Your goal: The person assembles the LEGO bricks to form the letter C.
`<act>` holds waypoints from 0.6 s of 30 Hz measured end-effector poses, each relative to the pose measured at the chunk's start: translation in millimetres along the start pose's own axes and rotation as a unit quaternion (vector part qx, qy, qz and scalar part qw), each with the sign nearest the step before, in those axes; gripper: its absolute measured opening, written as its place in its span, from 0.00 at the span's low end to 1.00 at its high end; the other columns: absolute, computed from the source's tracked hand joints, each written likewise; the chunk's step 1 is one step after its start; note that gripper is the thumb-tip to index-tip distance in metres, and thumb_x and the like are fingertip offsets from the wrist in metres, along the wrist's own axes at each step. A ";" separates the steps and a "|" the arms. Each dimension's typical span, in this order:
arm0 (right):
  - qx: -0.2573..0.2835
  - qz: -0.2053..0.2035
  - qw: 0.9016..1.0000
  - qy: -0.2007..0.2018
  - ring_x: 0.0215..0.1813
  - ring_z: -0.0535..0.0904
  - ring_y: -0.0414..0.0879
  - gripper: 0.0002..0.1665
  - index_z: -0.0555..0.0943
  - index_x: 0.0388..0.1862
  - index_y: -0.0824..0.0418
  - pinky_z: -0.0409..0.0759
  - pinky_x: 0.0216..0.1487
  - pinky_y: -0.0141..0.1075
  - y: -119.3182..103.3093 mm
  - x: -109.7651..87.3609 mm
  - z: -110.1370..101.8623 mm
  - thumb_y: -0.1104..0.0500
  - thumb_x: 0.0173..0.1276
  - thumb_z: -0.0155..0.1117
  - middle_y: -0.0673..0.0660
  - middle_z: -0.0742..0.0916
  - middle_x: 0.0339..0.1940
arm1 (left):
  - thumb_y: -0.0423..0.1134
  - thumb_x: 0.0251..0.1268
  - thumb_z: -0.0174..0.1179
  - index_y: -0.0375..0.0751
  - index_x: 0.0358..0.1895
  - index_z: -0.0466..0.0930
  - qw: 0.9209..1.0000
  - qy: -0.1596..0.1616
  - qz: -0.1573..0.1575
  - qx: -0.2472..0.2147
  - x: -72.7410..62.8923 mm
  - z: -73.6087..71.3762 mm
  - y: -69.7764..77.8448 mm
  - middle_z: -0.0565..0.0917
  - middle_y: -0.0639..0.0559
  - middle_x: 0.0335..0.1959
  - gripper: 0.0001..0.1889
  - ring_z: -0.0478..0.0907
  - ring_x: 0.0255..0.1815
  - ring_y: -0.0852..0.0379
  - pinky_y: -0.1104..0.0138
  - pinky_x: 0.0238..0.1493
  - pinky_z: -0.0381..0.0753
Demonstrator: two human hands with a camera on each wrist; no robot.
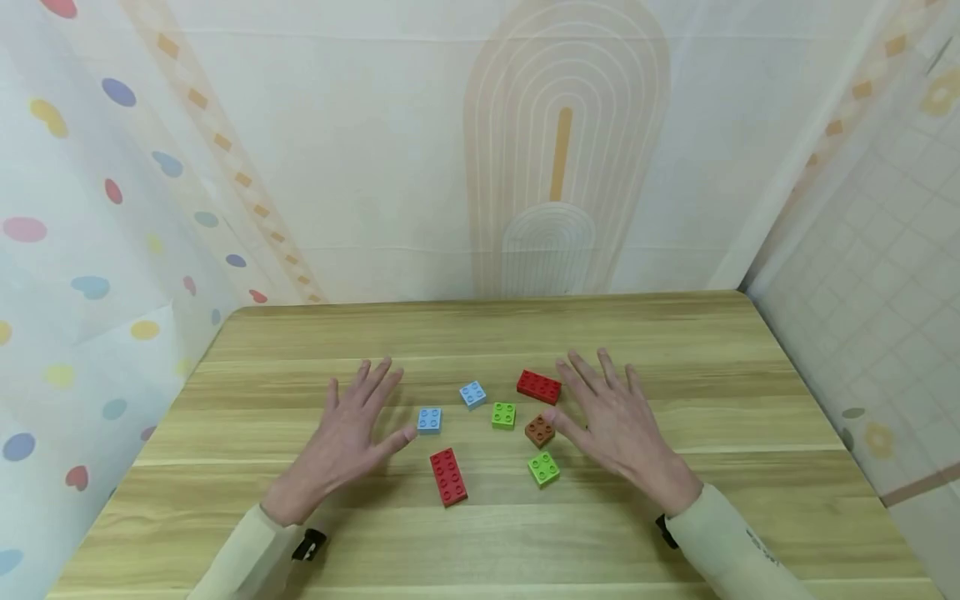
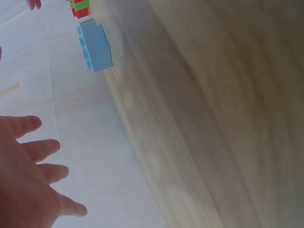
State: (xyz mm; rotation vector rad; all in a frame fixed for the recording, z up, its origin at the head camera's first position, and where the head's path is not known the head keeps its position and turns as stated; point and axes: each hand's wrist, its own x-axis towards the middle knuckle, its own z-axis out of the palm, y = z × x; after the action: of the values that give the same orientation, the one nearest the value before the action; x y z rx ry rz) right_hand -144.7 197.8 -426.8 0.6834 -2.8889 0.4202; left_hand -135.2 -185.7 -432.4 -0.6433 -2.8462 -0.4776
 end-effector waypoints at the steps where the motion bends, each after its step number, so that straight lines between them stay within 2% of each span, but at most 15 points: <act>1: 0.001 -0.002 1.000 0.002 0.82 0.50 0.71 0.45 0.60 0.83 0.58 0.48 0.74 0.75 -0.5 -0.6 0.1 0.34 0.80 0.50 0.61 0.62 0.83 | 0.66 0.70 0.57 0.38 0.80 0.59 1.000 0.000 0.004 -0.001 -0.5 0.1 0.5 0.55 0.38 0.83 0.46 0.48 0.82 0.32 0.25 0.73 0.41; 10: 0.000 -0.034 0.999 0.034 0.80 0.55 0.70 0.42 0.65 0.81 0.59 0.53 0.74 0.74 -4.0 -7.2 0.5 0.35 0.79 0.53 0.61 0.67 0.81 | 0.65 0.68 0.59 0.38 0.79 0.63 0.998 0.007 0.058 -0.011 -3.3 2.7 4.1 0.62 0.39 0.80 0.45 0.56 0.80 0.35 0.27 0.73 0.44; 18: 0.007 -0.046 0.998 0.030 0.80 0.57 0.68 0.44 0.66 0.80 0.59 0.59 0.72 0.72 -7.3 -10.7 1.9 0.34 0.76 0.57 0.60 0.67 0.82 | 0.62 0.69 0.61 0.38 0.76 0.67 0.996 0.012 0.093 0.007 -5.3 4.6 5.8 0.68 0.40 0.77 0.41 0.62 0.78 0.35 0.29 0.73 0.52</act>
State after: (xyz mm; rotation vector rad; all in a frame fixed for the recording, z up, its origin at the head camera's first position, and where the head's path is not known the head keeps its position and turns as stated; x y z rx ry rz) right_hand -132.0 195.4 -429.0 0.7896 -2.7872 0.4414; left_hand -128.4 -181.2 -436.5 -0.8846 -2.7300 -0.4293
